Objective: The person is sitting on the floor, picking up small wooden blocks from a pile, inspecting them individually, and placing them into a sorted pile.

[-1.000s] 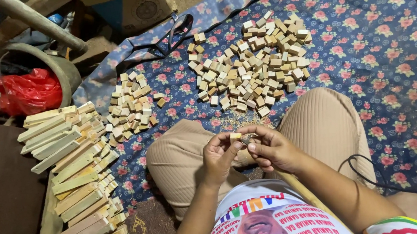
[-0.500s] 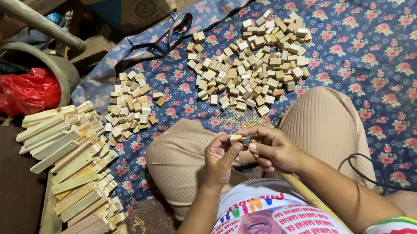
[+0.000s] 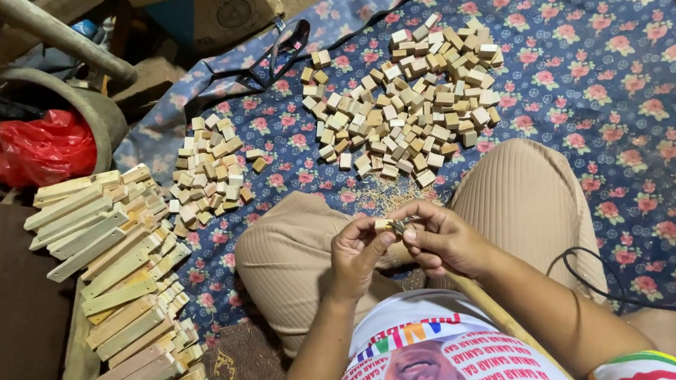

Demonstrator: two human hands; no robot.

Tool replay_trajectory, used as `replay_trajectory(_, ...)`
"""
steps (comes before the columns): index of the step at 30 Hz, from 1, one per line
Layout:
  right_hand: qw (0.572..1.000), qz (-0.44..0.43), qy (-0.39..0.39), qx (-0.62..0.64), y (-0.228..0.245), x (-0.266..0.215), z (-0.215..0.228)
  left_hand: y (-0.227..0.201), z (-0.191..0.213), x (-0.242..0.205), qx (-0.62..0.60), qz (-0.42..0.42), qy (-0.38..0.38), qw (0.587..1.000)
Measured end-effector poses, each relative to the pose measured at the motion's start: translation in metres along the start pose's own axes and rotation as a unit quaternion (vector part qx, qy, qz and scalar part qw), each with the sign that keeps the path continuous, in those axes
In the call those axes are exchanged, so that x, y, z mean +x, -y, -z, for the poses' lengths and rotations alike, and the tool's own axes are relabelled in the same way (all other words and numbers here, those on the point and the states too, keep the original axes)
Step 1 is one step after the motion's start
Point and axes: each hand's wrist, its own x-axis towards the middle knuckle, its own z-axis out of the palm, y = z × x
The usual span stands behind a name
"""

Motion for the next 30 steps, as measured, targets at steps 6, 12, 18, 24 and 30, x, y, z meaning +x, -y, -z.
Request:
replay_trajectory(6, 0.999, -0.025, -0.014, -0.028, -0.006, 0.007, 0.005, 0.01, 0.021, 0.007, -0.016, 0.006, 0.04, 0.999)
replay_trajectory(12, 0.994, -0.022, -0.066, -0.085, -0.016, 0.039, 0.074, -0.004, 0.013, -0.001, -0.033, 0.023, 0.122, 0.992)
replay_trajectory(18, 0.995, -0.06, -0.062, -0.044, -0.021, 0.053, 0.025, -0.001, 0.049, 0.026, 0.077, 0.054, 0.01, 0.996)
replay_trajectory(24, 0.987, -0.109, -0.052, -0.102, -0.05, 0.143, 0.018, 0.024, 0.102, 0.066, 0.273, 0.092, -0.091, 0.953)
replay_trajectory(30, 0.98, -0.127, -0.074, -0.131, -0.086, 0.25, -0.007, 0.019, 0.16, 0.116, 0.433, 0.022, -0.257, 0.864)
